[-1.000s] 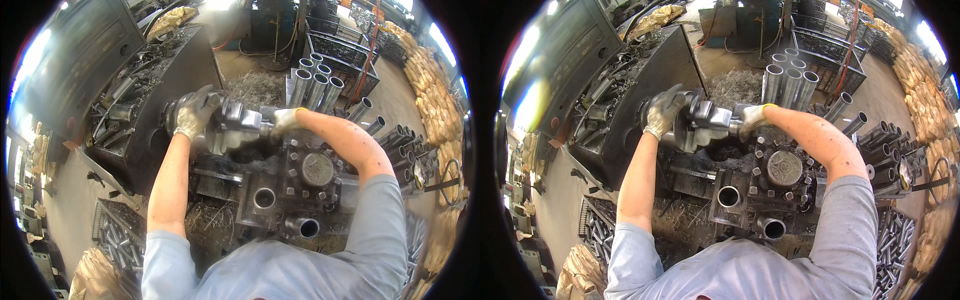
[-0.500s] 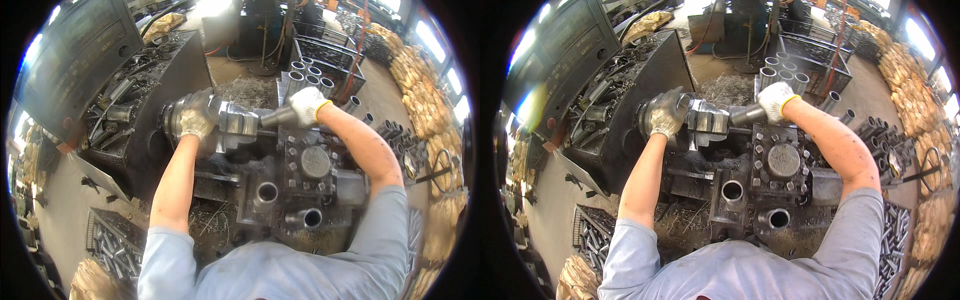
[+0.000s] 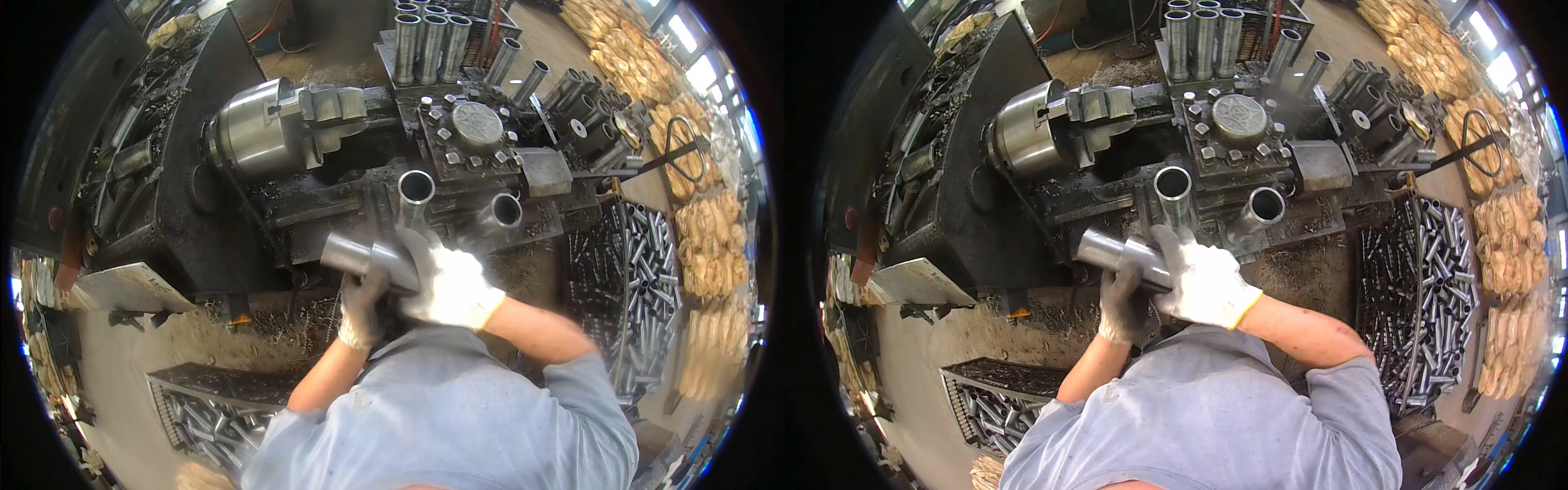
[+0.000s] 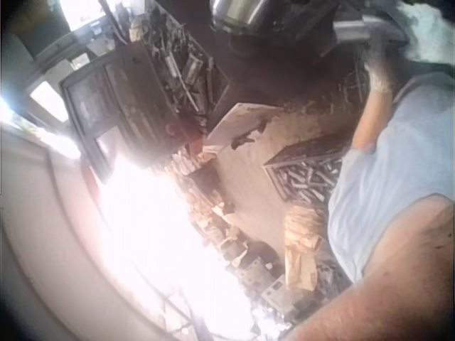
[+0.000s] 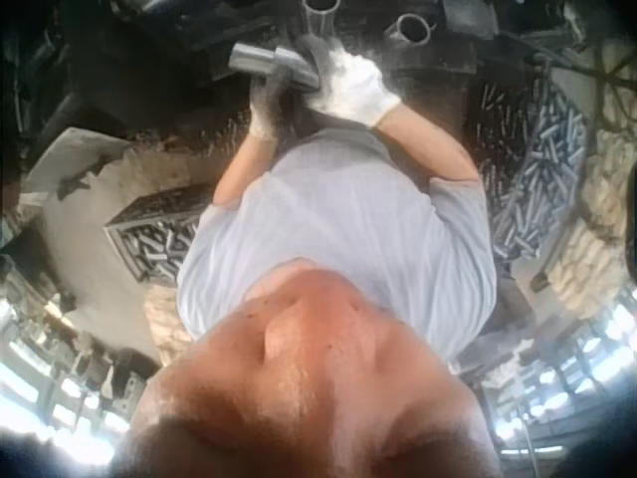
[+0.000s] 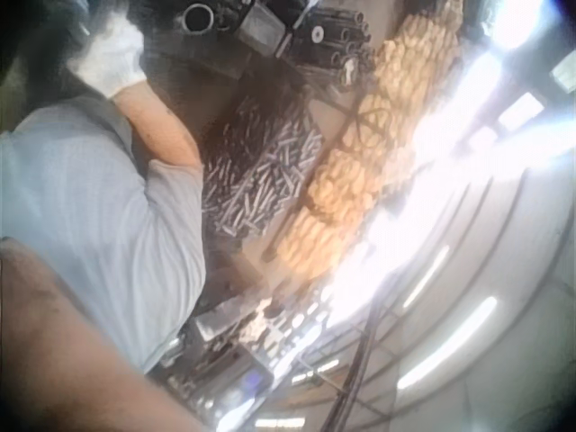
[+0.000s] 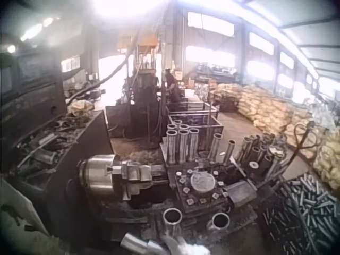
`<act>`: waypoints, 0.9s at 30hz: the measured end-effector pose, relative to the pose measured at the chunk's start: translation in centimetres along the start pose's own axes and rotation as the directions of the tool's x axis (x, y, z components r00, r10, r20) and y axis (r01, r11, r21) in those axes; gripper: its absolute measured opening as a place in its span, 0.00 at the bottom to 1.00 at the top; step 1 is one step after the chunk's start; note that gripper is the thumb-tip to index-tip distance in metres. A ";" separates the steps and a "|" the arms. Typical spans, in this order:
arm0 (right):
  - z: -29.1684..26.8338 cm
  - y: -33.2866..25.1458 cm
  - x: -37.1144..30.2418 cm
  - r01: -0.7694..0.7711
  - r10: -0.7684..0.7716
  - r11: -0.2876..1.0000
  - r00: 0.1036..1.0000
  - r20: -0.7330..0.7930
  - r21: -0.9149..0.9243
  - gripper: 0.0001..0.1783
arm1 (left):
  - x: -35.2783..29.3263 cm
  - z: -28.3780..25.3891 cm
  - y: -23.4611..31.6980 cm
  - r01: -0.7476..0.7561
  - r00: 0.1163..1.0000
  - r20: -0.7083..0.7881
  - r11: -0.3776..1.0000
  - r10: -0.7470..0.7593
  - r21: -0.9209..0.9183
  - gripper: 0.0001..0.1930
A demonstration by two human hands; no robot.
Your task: The person operates a metal turning machine in a workshop. They repeatedly pick up cylindrical metal parts, load them into the machine's chuck, close the safety door, and then remove the processed parts, placing them into a nearby bin.
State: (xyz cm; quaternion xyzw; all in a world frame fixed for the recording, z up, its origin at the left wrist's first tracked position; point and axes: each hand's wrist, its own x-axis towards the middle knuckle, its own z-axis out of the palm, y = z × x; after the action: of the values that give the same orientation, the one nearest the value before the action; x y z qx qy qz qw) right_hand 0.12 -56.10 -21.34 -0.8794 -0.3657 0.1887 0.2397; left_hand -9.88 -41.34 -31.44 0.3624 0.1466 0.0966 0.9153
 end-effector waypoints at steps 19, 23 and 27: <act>2.8 20.3 -9.3 -0.190 0.080 0.899 0.957 0.279 0.395 0.38 | -0.9 -6.9 -3.2 0.170 0.936 -0.260 0.951 -0.238 -0.258 0.35; -4.1 23.5 -14.9 -0.231 0.224 0.851 0.972 0.072 0.471 0.40 | -0.7 -7.4 -2.0 0.164 0.918 -0.328 0.965 -0.225 -0.204 0.33; -8.3 27.4 -16.3 -0.253 0.401 0.647 0.915 -0.038 0.719 0.38 | 0.7 -8.1 -2.4 0.176 0.959 -0.195 0.971 -0.206 -0.162 0.32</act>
State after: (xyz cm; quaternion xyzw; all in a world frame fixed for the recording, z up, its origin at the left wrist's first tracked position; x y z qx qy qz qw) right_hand 8.68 -87.35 -27.34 -0.7872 -0.0757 0.2668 0.5509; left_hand -11.84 -37.72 -38.88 0.2679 0.2699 0.0557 0.9232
